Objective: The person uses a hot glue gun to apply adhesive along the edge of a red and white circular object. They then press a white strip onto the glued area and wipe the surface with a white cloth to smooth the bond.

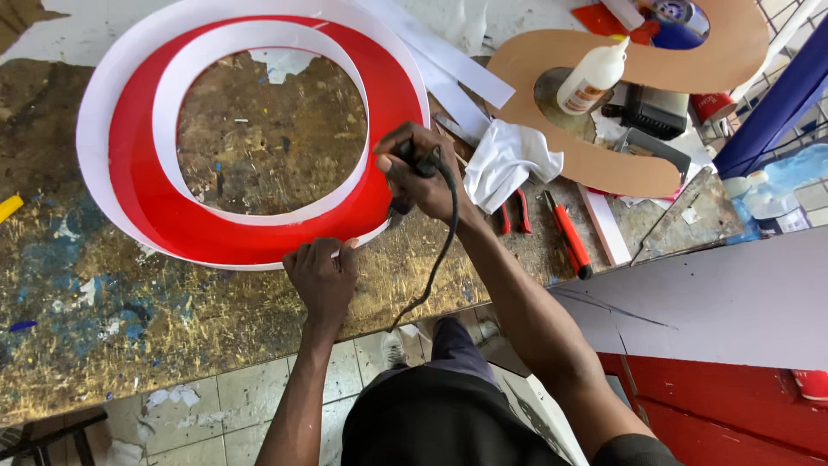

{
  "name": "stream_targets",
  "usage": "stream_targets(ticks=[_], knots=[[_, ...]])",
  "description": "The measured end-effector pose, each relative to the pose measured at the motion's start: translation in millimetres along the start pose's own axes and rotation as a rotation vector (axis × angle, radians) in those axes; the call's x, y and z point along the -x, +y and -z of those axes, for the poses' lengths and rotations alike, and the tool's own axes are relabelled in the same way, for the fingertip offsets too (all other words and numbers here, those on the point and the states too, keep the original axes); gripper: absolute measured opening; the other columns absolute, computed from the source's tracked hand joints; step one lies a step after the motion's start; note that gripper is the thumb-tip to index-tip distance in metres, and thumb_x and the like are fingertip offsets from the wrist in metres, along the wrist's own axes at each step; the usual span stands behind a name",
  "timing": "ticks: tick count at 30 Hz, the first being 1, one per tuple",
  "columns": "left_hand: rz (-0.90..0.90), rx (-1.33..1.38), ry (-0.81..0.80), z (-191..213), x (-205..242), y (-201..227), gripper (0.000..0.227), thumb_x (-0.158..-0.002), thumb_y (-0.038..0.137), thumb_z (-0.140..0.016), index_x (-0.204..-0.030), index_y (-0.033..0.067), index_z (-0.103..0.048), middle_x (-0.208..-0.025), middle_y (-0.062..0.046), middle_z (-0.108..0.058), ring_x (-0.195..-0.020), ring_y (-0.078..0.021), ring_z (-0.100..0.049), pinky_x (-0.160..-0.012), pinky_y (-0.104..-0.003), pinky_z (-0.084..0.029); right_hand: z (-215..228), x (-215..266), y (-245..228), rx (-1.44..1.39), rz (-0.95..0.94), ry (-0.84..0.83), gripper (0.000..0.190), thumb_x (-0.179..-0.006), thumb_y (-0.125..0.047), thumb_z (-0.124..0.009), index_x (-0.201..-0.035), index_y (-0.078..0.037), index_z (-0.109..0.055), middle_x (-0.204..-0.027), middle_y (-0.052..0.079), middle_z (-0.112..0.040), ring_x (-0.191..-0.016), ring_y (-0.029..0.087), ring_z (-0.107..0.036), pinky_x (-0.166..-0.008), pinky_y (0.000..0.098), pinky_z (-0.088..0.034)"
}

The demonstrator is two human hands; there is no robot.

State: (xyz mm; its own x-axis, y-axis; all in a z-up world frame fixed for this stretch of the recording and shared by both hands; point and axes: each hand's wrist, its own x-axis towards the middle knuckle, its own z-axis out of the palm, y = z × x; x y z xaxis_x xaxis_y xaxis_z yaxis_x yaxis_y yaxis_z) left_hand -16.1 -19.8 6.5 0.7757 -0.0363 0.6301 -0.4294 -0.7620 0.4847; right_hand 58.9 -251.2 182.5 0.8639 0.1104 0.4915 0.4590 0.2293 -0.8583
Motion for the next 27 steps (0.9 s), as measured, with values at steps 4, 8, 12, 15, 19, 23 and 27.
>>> stream_targets(ticks=[4,8,12,15,19,23,27], knots=[[0.004,-0.024,-0.032,-5,-2,-7,0.028,-0.115,0.038,-0.082,-0.102,0.0200,-0.064,-0.081,0.001,-0.064,-0.080,-0.0243,-0.069,-0.096,-0.052,-0.046,-1,-3,4,0.043,0.048,0.007,0.012,-0.109,-0.003,-0.075,-0.106,0.009,-0.074,-0.060,0.015,-0.065,-0.052,0.017,-0.069,-0.049,0.0253,-0.053],[0.022,-0.017,-0.057,3,-10,-1,0.029,-0.117,0.039,-0.080,-0.104,0.0168,-0.068,-0.083,-0.001,-0.068,-0.082,-0.0242,-0.072,-0.097,-0.054,-0.048,-5,-8,2,0.062,0.083,0.001,0.010,-0.110,-0.003,-0.073,-0.107,0.007,-0.075,-0.058,0.014,-0.065,-0.050,0.015,-0.067,-0.051,0.0245,-0.051],[-0.006,-0.038,-0.104,12,-16,0,0.023,-0.116,0.033,-0.082,-0.106,0.0154,-0.071,-0.085,-0.005,-0.073,-0.087,-0.0298,-0.077,-0.093,-0.054,-0.051,-6,-11,3,0.047,0.095,0.000,0.009,-0.108,0.001,-0.074,-0.104,0.008,-0.072,-0.056,0.013,-0.062,-0.048,0.015,-0.065,-0.051,0.0254,-0.050],[-0.071,-0.048,-0.193,15,-19,-10,0.036,-0.119,0.048,-0.073,-0.105,0.0150,-0.071,-0.082,-0.005,-0.072,-0.080,-0.0276,-0.077,-0.085,-0.049,-0.053,-6,-11,4,0.062,0.115,-0.003,0.009,-0.108,0.002,-0.074,-0.103,0.008,-0.073,-0.057,0.014,-0.062,-0.047,0.015,-0.062,-0.052,0.0250,-0.050],[-0.122,-0.047,-0.251,24,-35,-14,0.034,-0.117,0.045,-0.077,-0.104,0.0147,-0.071,-0.081,-0.006,-0.074,-0.081,-0.0285,-0.079,-0.082,-0.048,-0.056,-6,-18,8,0.075,0.130,-0.013,0.007,-0.107,0.002,-0.074,-0.105,0.009,-0.074,-0.059,0.013,-0.063,-0.048,0.016,-0.064,-0.053,0.0256,-0.051],[-0.169,-0.022,-0.272,21,-30,-20,0.028,-0.117,0.035,-0.079,-0.103,0.0125,-0.070,-0.082,-0.008,-0.074,-0.079,-0.0324,-0.074,-0.077,-0.048,-0.052,-15,-10,-13,0.131,0.069,-0.002,0.015,-0.110,-0.015,-0.072,-0.103,-0.002,-0.068,-0.072,0.007,-0.061,-0.058,0.014,-0.060,-0.059,0.0287,-0.051],[-0.198,-0.048,-0.244,24,-34,-15,0.032,-0.115,0.038,-0.078,-0.098,0.0121,-0.070,-0.083,-0.008,-0.075,-0.079,-0.0369,-0.070,-0.074,-0.049,-0.047,-21,-11,-23,0.224,-0.003,-0.009,0.025,-0.112,-0.035,-0.069,-0.099,-0.015,-0.063,-0.080,-0.002,-0.057,-0.067,0.011,-0.051,-0.064,0.0320,-0.045]])
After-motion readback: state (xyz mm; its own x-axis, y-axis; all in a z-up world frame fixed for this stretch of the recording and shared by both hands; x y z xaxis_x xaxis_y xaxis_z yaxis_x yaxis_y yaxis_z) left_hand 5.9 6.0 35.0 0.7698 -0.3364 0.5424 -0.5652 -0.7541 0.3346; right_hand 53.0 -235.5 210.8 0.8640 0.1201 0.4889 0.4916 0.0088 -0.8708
